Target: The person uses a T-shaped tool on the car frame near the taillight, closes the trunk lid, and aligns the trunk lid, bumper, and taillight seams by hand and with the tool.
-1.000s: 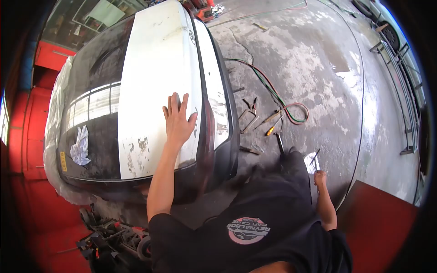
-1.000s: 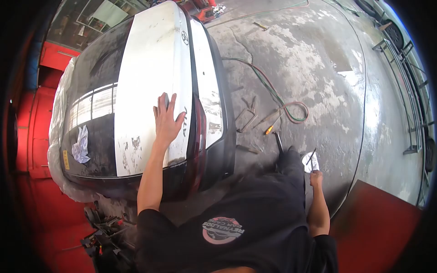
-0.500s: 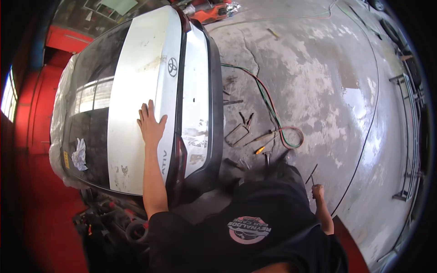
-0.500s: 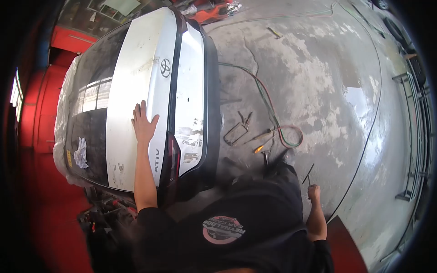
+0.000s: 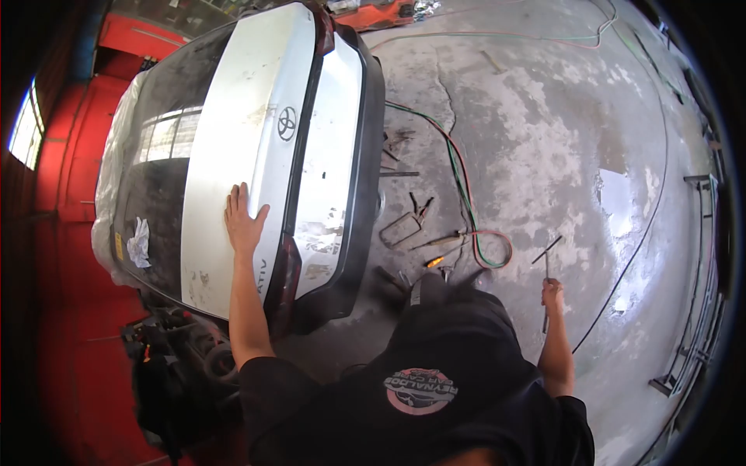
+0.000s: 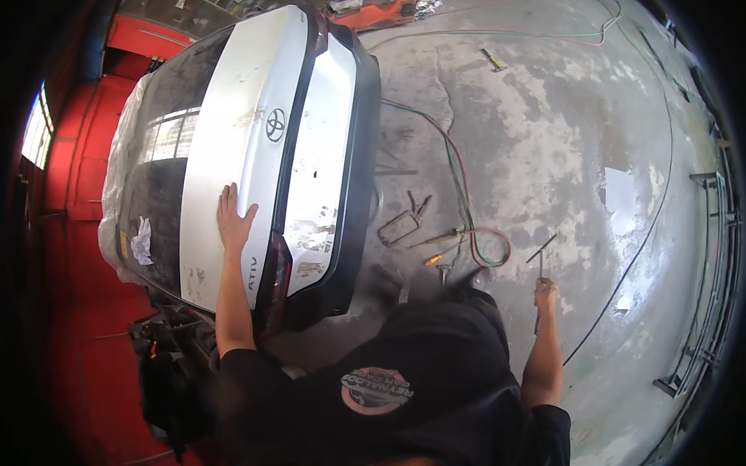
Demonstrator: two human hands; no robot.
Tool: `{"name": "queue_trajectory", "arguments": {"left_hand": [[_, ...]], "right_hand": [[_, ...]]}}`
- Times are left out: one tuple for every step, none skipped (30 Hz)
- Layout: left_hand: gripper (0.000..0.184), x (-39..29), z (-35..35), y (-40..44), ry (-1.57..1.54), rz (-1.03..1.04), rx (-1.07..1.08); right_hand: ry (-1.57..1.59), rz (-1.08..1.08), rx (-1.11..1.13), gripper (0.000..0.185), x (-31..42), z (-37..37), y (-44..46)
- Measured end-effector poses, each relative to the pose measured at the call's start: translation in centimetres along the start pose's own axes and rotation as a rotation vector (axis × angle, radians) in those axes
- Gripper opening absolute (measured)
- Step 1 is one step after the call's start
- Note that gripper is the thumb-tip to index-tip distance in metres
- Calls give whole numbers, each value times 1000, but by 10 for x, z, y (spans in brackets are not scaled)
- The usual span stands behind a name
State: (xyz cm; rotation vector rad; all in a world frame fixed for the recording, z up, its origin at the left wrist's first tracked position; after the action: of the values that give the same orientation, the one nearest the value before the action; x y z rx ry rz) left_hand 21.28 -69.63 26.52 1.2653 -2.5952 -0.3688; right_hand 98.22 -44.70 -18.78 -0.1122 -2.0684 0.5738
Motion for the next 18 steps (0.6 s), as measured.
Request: {"name": "queue_trajectory", "arguments": {"left_hand": [[81,-1,0,0,-7,3,-13],[80,-2,-2,-1,-15,7,-21],[79,-2,-2,0,-21,13,-28],[78,-2,-1,0,-22,20,-40],[78,-4,1,-4,-13,14,-27],[78,-6,0,-4,-3,7,-24],[78,-7,-3,0,9,-2,-33],[81,-4,2,2,25,-27,-37],[82,-4,4,4,55,-107,-15],[83,-9,6,6,86,-188,4],[84,-13,10,11,114,-271,20],[86,-15,17,18,141,-303,-5],[85,-24,19,28,152,-327,-32],[84,-36,22,40,159,-351,-54],[83,-46,26,53,164,-376,-71],[82,-58,29,70,165,-351,-83],[83,-69,34,88,161,-355,-68],[83,-81,38,108,158,-359,-53]], "right_hand": [[-58,3,44,29,-6,7,-1],[-126,13,64,30,-8,13,-8],[-122,13,79,28,-14,18,-16],[-119,17,95,27,-22,24,-27],[-226,-28,205,25,-47,31,-33],[-326,-83,316,24,-83,38,-31],[-419,-148,426,23,-113,48,-27],[-516,-177,463,21,-143,52,-28],[-609,-210,499,19,-167,52,-32],[-837,-464,618,18,-174,53,-43],[-1063,-727,722,17,-170,60,-47],[-797,-303,532,18,-137,35,-41],[-516,109,338,18,-106,8,-51],[-521,132,315,19,-102,4,-38],[-532,158,292,20,-98,-5,-31],[-546,186,268,20,-93,-14,-21],[-523,203,230,21,-84,-21,-5],[-501,218,193,22,-73,-26,12]]}}
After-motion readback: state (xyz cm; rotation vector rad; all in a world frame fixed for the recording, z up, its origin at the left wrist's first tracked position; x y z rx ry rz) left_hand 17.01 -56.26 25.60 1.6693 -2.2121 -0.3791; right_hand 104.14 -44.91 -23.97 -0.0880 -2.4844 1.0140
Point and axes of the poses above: each hand's wrist, its own y-axis towards the middle knuckle, its own z-axis out of the palm, x = y × z, the point moved 7 cm from there along y, towards the middle knuckle, and after that the axes turned 13 degrees about -z, right-handed, at the moved point
